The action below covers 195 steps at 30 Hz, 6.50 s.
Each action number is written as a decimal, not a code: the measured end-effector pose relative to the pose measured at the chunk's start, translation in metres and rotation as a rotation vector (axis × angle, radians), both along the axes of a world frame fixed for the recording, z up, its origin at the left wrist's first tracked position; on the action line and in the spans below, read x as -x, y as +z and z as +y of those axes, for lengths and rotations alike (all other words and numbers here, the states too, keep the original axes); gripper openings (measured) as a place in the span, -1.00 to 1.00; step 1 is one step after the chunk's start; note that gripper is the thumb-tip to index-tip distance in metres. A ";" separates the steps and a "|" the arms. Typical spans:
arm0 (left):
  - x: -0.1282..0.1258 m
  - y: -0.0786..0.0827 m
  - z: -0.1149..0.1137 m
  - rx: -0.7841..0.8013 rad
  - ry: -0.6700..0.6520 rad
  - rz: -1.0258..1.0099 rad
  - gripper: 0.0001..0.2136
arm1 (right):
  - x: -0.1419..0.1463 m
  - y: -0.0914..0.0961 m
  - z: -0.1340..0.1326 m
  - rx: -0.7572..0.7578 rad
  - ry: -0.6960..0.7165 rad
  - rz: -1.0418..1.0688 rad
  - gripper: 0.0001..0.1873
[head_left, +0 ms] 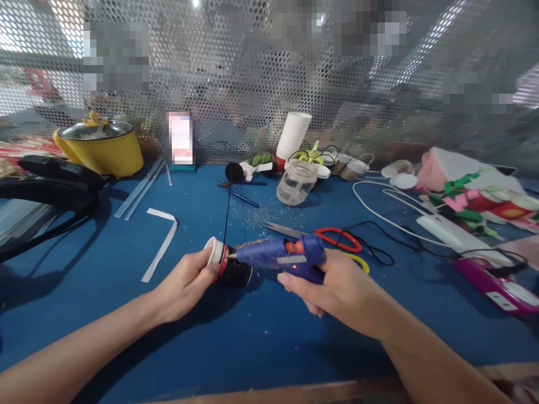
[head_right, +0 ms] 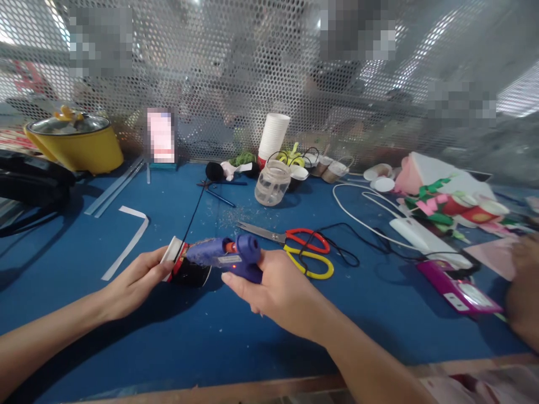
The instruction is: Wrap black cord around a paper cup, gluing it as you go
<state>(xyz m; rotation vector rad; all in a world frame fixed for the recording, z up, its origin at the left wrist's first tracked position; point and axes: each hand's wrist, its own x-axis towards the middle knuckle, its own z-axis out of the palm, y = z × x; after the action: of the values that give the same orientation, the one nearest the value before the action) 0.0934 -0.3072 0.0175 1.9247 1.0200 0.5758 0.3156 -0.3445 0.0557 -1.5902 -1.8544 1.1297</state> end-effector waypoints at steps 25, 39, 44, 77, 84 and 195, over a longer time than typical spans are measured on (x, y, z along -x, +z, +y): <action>-0.002 0.000 -0.001 -0.029 0.081 -0.034 -0.71 | -0.067 0.011 0.165 -0.061 -0.579 0.031 -0.66; -0.001 -0.003 -0.001 0.027 0.029 -0.029 -0.75 | 0.024 0.007 0.072 -0.723 0.199 -0.189 -0.65; -0.001 0.000 -0.001 -0.027 0.037 -0.064 -0.75 | 0.021 -0.017 0.082 -0.218 0.069 -0.371 -0.48; -0.006 0.004 -0.008 0.190 -0.074 -0.072 -0.76 | 0.039 -0.029 0.059 -0.271 0.010 0.278 -0.82; -0.005 0.007 -0.011 0.113 -0.101 -0.025 -0.75 | 0.041 -0.030 0.058 -0.224 0.017 0.232 -0.80; -0.011 0.009 0.015 0.495 0.339 -0.142 -0.68 | -0.081 0.010 0.157 -0.103 -0.576 0.181 -0.69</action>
<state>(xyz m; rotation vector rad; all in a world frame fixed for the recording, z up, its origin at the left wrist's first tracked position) 0.1042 -0.2920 0.0265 1.2722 1.2683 0.5731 0.3961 -0.1875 0.0656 -1.7354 -1.1993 0.8639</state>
